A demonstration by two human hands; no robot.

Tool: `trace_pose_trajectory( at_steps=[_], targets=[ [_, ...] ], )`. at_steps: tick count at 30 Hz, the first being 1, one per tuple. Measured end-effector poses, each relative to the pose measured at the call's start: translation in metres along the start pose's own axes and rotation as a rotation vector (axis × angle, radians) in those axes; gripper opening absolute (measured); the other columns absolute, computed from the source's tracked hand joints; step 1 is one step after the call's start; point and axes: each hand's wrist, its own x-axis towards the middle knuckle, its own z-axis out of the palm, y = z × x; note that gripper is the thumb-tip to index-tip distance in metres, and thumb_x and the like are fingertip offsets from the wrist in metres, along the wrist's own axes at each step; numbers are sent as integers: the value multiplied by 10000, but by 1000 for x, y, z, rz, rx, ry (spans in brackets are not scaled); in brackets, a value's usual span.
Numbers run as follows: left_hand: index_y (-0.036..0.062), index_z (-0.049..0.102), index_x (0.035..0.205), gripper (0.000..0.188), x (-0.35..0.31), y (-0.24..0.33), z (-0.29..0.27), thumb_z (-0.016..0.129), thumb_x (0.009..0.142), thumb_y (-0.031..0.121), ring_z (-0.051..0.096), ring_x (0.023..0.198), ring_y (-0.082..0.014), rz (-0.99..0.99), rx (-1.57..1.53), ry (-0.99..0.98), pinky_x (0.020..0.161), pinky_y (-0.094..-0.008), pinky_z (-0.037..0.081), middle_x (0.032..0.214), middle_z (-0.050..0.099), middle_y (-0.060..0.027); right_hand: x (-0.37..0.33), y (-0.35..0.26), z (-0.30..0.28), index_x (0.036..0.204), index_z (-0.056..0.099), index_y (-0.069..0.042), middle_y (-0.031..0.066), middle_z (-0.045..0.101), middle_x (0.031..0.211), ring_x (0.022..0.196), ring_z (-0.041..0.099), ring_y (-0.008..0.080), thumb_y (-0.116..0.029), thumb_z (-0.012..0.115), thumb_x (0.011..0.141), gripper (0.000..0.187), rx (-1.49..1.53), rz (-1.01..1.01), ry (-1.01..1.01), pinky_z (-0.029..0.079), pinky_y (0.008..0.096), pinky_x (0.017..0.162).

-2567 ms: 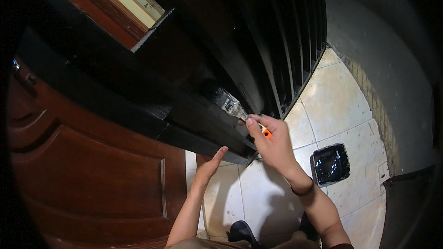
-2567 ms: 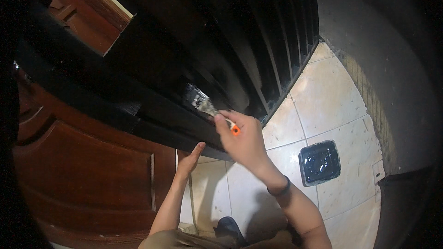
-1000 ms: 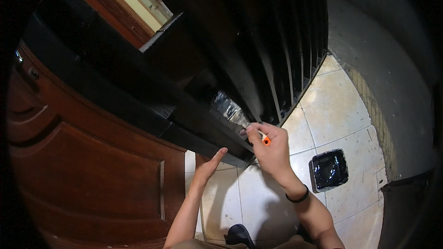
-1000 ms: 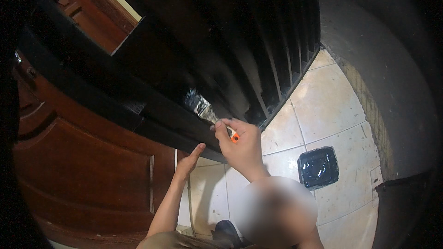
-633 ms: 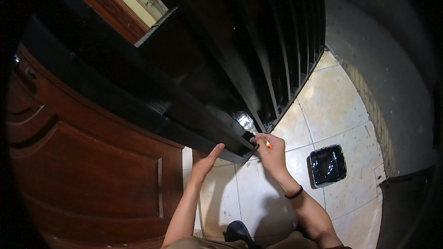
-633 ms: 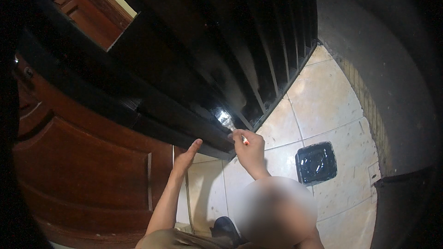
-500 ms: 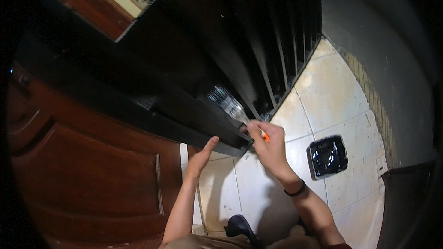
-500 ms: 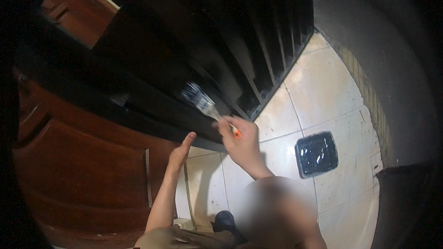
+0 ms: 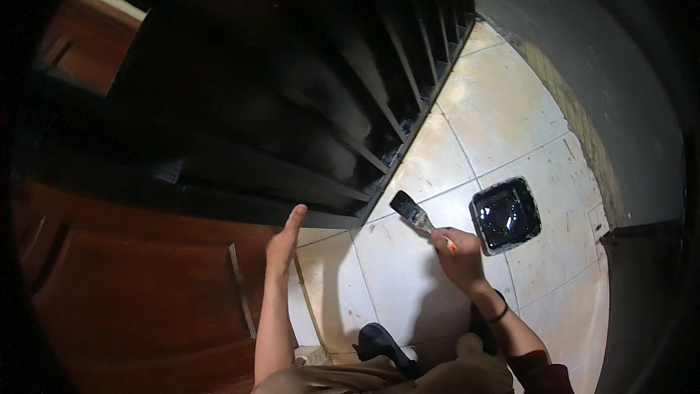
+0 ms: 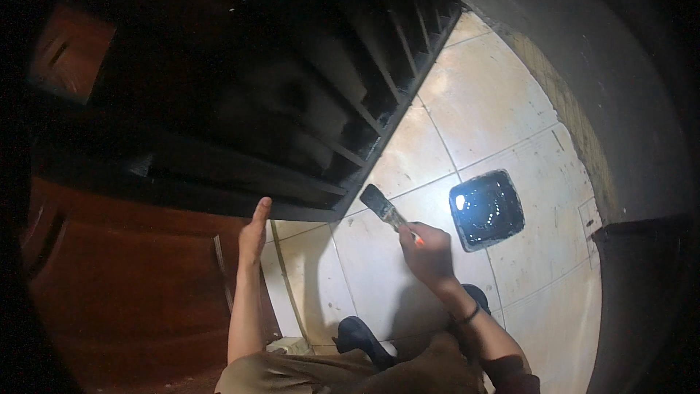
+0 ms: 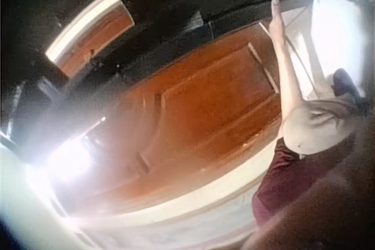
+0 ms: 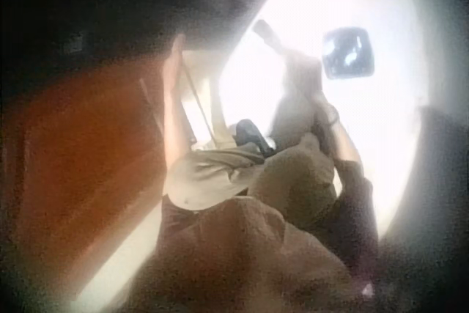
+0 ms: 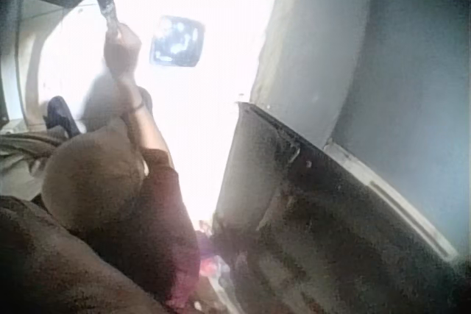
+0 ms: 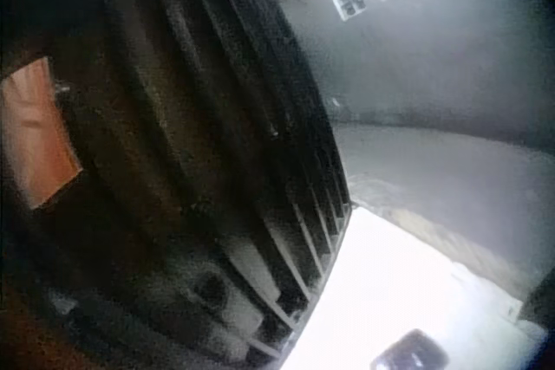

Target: The person paints a black metal gate using a brush and a small container of black paint, applying paint to the vertical bars and the bottom frame.

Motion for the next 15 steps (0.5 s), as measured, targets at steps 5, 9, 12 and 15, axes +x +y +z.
trace_pose_trajectory(
  at_steps=[5,9,12,15],
  targets=[
    [-82,651,1233,888,27,-10,2,710,819,701,561,1265,-244,118,27,44,1088,-328,393,1310,637,-228,-40,1,-92,1101,693,93,115,733,805,731,643,111,-103,607,979,246,-129,146,134,506,276,644],
    [-64,381,1476,925,75,-34,-7,835,839,431,462,1343,-287,539,-234,66,1151,-341,321,1451,499,-187,-55,-9,-141,1029,657,81,182,691,772,663,678,214,-68,623,930,182,-182,319,290,513,326,623],
    [-22,332,1511,972,96,-32,-21,852,822,427,432,1369,-257,645,-447,24,1163,-364,319,1481,445,-139,-64,1,-160,1073,630,80,153,710,792,683,662,158,-54,611,963,175,-168,243,404,508,299,623],
    [-2,353,1441,933,116,-27,-28,818,816,513,433,1338,-235,565,-516,81,1180,-406,277,1418,441,-106,-70,12,-169,1051,635,60,100,722,813,667,623,102,-83,599,1005,154,-79,315,465,484,260,596]
  ],
)
